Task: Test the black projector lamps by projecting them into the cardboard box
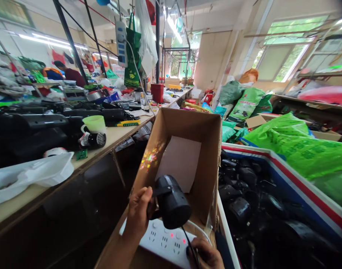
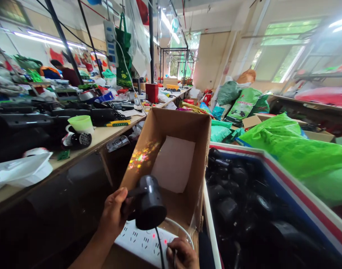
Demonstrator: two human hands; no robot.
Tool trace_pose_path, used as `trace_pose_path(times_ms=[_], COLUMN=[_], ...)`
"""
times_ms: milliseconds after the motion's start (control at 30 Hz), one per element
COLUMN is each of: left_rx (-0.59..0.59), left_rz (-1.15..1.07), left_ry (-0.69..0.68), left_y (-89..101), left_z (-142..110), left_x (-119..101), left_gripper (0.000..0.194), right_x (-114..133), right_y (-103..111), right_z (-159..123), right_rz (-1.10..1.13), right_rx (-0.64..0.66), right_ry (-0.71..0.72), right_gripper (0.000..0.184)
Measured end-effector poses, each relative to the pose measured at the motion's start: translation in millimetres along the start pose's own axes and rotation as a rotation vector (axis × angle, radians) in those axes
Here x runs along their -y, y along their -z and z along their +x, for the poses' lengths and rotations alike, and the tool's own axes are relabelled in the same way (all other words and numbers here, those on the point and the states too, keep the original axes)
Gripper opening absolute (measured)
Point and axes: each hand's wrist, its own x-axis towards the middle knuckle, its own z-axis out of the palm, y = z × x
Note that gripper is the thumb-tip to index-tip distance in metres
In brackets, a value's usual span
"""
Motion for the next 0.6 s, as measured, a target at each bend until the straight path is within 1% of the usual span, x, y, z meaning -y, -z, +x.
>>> trace_pose_path(times_ms=[133,200,333,433,467,500,533,600], left_rx=[0.103,0.131,0.197,0.284,0.324,0.370,0.418,0.535], left_rz=[0.432,0.579,0.714,0.794,0.831,0.865,0.892,0.919], left_ry=[-0.200,-0.282,-0.365,-0.440,-0.476,-0.533,-0.612,-0.819], left_y=[0.0,-0.9,-1.9,-1.3,-1.5,-2.1,-3.4,-8.4], left_z=[-13.2,-17.4,-24.8,-34.1,-38.0,-42.4,-47.0,-57.1], left_x=[10.2,11.0,7.6,8.9,11.6,15.4,20.2,30.4], left_gripper=[0.036,0.034,0.029,0.024,0.023,0.022,0.022,0.029], right_x=[10.8,20.6,42.5,54.9,58.0,60.6,62.9,66.7], right_y=[5.3,11.9,28.9,35.8,36.0,35.5,34.6,34.0], right_z=[-0.4,-0.2,1.2,-1.6,-4.1,-7.4,-11.3,-20.5], right_rz=[0.116,0.212,0.474,0.620,0.657,0.679,0.685,0.650], right_rx=[0.005,-0.009,-0.071,-0.096,-0.096,-0.077,-0.035,0.031], right_ry=[-0.058,-0.118,-0.345,-0.449,-0.452,-0.436,-0.402,-0.272], right_gripper=[0.030,0.026,0.023,0.022,0.027,0.037,0.051,0.075])
